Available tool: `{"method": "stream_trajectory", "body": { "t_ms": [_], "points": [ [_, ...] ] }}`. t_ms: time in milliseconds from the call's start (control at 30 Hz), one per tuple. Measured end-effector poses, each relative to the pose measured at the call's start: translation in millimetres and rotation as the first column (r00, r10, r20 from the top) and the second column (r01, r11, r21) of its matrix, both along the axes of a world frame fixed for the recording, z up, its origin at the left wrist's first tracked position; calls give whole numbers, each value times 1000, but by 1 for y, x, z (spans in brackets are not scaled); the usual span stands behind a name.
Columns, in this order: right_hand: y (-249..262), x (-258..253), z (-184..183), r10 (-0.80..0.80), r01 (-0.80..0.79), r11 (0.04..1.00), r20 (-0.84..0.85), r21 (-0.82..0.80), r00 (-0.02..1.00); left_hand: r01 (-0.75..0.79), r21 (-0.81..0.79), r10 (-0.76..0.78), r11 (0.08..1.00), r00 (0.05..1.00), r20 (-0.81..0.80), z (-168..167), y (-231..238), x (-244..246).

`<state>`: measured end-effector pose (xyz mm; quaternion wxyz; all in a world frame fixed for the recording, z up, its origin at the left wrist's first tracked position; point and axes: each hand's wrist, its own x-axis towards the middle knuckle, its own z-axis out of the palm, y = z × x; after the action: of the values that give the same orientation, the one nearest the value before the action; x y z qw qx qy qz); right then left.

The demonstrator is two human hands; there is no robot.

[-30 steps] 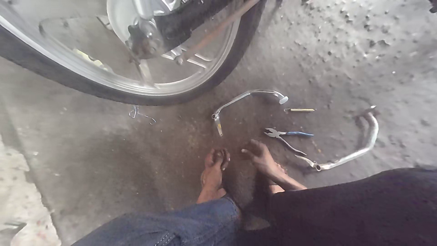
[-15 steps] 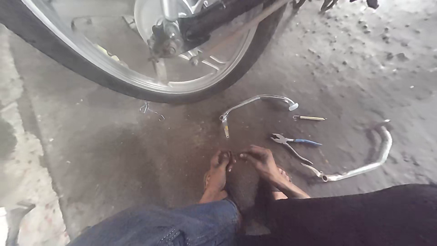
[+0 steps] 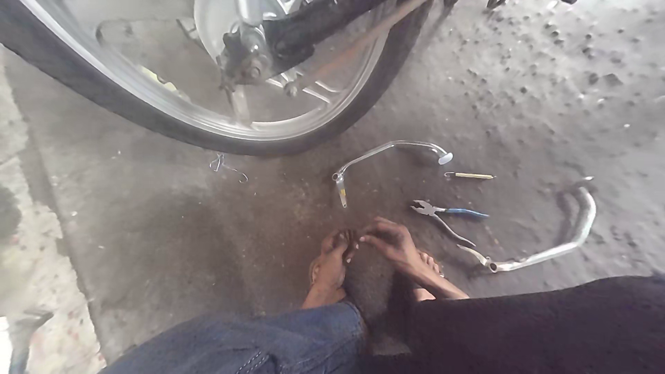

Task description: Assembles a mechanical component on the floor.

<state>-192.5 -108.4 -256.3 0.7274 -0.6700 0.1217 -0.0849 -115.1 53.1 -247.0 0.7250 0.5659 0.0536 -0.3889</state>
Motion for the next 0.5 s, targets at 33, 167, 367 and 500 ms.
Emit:
{"method": "stream_trajectory", "body": {
  "t_ms": [33, 167, 367, 500],
  "points": [
    [0, -1, -1, 4, -4, 1000, 5, -4, 1000, 2, 2, -2, 1000, 1000, -8, 0, 0, 0],
    [1, -2, -2, 2, -2, 1000, 19, 0, 1000, 10, -21, -11, 1000, 1000, -26, -1, 1, 0],
    [1, -2, -6, 36, -34, 998, 50, -53, 998, 7, -39, -8, 999, 1000, -30, -1, 1, 1],
    [3, -2, -8, 4, 3, 996, 84, -88, 996, 15, -33, -17, 999, 998, -54, -1, 1, 0]
  ]
}}
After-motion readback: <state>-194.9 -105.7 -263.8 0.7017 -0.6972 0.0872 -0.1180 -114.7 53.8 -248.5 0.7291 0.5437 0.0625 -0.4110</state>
